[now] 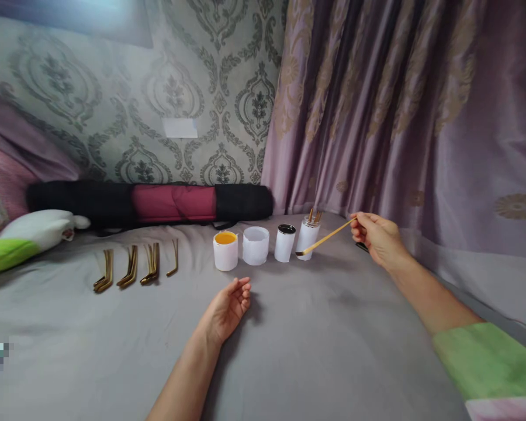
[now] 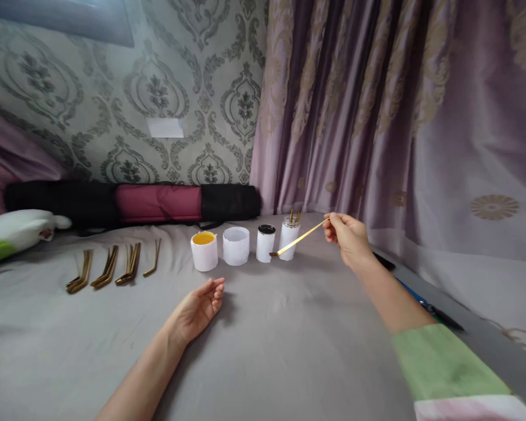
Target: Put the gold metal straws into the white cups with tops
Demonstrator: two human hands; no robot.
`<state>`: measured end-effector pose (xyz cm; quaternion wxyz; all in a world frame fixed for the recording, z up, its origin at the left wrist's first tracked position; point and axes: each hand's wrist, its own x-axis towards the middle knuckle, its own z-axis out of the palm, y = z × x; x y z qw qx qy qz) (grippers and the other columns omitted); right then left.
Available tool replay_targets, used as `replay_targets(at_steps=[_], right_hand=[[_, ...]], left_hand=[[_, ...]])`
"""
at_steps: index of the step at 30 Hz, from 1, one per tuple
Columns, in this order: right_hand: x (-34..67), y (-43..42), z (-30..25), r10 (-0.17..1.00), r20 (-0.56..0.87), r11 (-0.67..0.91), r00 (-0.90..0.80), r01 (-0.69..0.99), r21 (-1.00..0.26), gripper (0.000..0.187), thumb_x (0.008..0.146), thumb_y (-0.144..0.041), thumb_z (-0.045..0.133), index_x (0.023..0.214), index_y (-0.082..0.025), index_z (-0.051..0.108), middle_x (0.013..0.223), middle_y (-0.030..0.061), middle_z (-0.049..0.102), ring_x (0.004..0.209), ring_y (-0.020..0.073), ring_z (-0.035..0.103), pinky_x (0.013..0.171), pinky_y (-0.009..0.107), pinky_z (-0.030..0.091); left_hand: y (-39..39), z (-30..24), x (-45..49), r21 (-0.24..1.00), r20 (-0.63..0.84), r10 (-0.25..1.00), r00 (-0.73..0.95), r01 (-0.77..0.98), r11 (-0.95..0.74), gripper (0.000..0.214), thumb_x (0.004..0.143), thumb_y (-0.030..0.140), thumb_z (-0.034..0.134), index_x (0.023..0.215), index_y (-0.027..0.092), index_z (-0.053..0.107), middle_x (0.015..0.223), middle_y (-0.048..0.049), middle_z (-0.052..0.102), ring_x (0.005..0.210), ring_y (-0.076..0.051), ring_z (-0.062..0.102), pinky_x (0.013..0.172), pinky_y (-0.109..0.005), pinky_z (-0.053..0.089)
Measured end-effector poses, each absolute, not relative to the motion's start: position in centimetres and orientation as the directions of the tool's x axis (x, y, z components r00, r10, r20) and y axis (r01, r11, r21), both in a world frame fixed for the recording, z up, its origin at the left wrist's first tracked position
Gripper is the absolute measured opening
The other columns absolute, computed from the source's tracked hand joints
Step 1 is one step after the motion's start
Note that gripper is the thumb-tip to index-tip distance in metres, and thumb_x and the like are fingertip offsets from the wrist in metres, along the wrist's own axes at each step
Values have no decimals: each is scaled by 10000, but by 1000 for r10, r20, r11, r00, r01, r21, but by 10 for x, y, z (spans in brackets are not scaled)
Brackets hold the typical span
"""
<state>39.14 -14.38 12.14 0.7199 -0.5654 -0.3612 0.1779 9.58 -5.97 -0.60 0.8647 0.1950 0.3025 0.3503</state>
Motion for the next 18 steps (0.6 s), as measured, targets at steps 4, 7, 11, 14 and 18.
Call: replay_targets(at_steps=[4,7,11,14,18], right_hand=[[399,-144,135,632,366,312,683,208,-927,108,714,-252,571,717,-145,586,587,-2,531,437,51,458,343,155,350],[404,-142,145,607,381,315,698,229,-921,92,738,-223,544,706,-145,580,572,-4,525,421,46,455,331,148,349],[404,-138,157,560,399,290,726,279,-915,102,761,-202,517,694,-146,570,563,-7,525,410,40,453,325,141,353],[401,-135,166,537,419,270,732,321,-908,104,767,-191,510,694,-141,564,561,-10,522,400,35,443,324,140,352],[401,-128,176,505,455,261,734,373,-890,107,770,-181,503,696,-126,556,557,-8,519,401,31,441,327,139,346]], left_hand=[[-59,-7,95,536,-383,720,579,-496,683,128,811,153,432,859,70,517,657,-52,546,493,-58,485,431,-158,412],[-58,-8,95,532,-375,724,579,-506,679,128,810,154,433,860,70,516,656,-54,546,494,-60,484,431,-158,411],[-57,-8,95,535,-379,723,577,-502,680,132,812,151,426,867,68,514,656,-55,548,496,-61,486,435,-158,414],[-58,-7,96,537,-381,725,573,-502,678,131,811,146,424,869,69,512,651,-52,545,494,-61,485,430,-158,411],[-58,-7,95,539,-380,728,571,-503,676,129,811,140,421,867,66,510,647,-48,539,491,-60,484,430,-157,411]])
